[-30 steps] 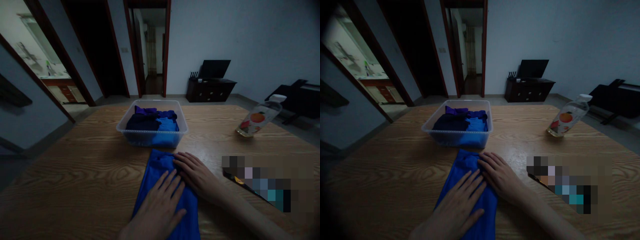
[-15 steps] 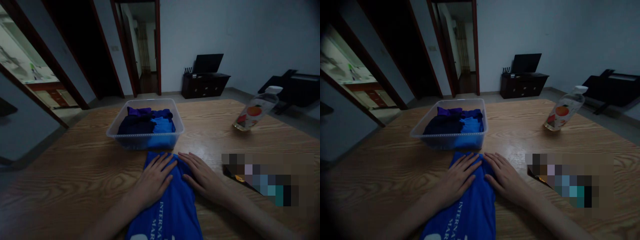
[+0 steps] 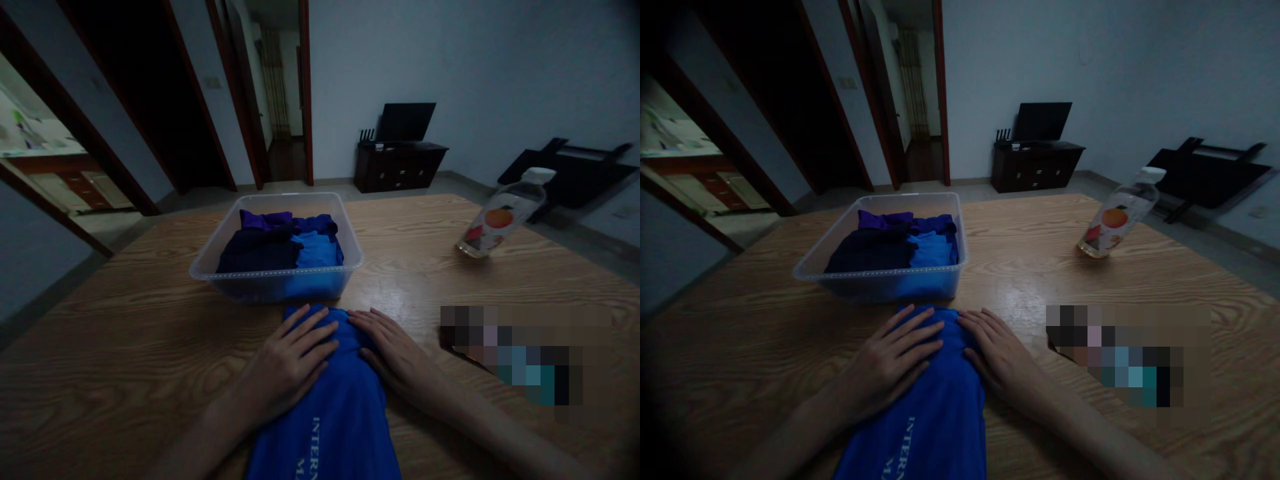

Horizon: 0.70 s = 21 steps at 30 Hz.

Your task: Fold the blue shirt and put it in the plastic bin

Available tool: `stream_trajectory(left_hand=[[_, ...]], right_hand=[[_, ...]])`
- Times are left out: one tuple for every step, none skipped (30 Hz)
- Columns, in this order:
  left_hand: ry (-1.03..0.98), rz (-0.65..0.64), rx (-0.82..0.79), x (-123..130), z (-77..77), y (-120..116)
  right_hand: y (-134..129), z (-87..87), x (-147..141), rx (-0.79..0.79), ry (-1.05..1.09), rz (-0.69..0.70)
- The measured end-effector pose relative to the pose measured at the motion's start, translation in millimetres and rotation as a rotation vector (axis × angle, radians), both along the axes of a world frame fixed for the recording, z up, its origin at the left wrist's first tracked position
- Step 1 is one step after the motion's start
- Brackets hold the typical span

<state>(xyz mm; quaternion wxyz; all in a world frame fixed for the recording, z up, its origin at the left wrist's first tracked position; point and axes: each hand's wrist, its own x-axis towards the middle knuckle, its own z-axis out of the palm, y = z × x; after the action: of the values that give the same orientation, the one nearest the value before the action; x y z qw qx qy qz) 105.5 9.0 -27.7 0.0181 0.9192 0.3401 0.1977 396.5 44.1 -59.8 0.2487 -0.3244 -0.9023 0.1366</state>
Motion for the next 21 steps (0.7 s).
stream_trajectory(left_hand=[[-0.011, -0.034, 0.004, 8.1, 3.8, -7.1], [-0.008, -0.070, -0.002, 16.5, 5.3, -15.1], [0.011, -0.107, -0.002, 24.7, 3.8, -23.5], [0.043, -0.134, 0.013, 32.2, -0.7, -31.6], [0.076, -0.154, 0.052, 38.6, -7.6, -38.9], [0.103, -0.162, 0.106, 43.7, -16.0, -45.0], [0.120, -0.162, 0.161, 47.4, -24.5, -49.5], [0.125, -0.157, 0.203, 49.7, -31.9, -52.6], [0.123, -0.151, 0.224, 50.9, -37.2, -54.4], [0.120, -0.148, 0.224, 51.1, -39.6, -55.3], [0.114, -0.143, 0.210, 50.8, -39.4, -55.7], [0.106, -0.136, 0.187, 50.1, -37.0, -55.9], [0.096, -0.127, 0.156, 49.4, -33.2, -56.2], [0.077, -0.122, 0.125, 48.8, -29.2, -56.7], [0.054, -0.116, 0.092, 48.1, -25.9, -57.4], [0.025, -0.105, 0.062, 47.4, -23.7, -58.2], [-0.006, -0.081, 0.035, 46.6, -22.9, -58.7], [-0.033, -0.047, 0.019, 45.5, -23.3, -58.9], [-0.055, 0.002, 0.019, 44.0, -24.2, -58.3], [-0.071, 0.055, 0.035, 42.0, -25.1, -57.0], [-0.082, 0.113, 0.061, 39.2, -25.0, -54.8]], right_hand=[[-0.5, -1.2, -0.1, 0.005, 0.010, 0.010], [-1.3, -2.2, -0.2, 0.007, 0.019, 0.018], [-2.4, -2.7, -0.5, 0.002, 0.026, 0.020], [-3.8, -2.4, -0.9, -0.010, 0.029, 0.013], [-5.5, -1.2, -1.5, -0.023, 0.031, 0.002], [-7.3, 1.0, -2.4, -0.040, 0.031, -0.014], [-9.1, 4.0, -3.3, -0.057, 0.029, -0.035], [-10.7, 7.4, -4.1, -0.071, 0.025, -0.057], [-11.9, 10.9, -4.9, -0.081, 0.018, -0.080], [-12.7, 13.9, -5.4, -0.091, 0.007, -0.101], [-13.0, 16.0, -5.6, -0.101, -0.004, -0.117], [-12.8, 16.9, -5.6, -0.112, -0.010, -0.126], [-12.2, 16.7, -5.5, -0.130, -0.003, -0.131], [-11.4, 15.3, -5.2, -0.155, 0.016, -0.133], [-10.5, 13.3, -4.9, -0.182, 0.040, -0.136], [-9.6, 11.0, -4.7, -0.210, 0.071, -0.137], [-8.8, 8.9, -4.7, -0.242, 0.109, -0.131], [-8.1, 7.5, -4.8, -0.279, 0.154, -0.115], [-7.7, 6.9, -5.0, -0.321, 0.200, -0.084], [-7.5, 7.3, -5.3, -0.366, 0.247, -0.046], [-7.7, 8.6, -5.7, -0.411, 0.296, -0.010]])
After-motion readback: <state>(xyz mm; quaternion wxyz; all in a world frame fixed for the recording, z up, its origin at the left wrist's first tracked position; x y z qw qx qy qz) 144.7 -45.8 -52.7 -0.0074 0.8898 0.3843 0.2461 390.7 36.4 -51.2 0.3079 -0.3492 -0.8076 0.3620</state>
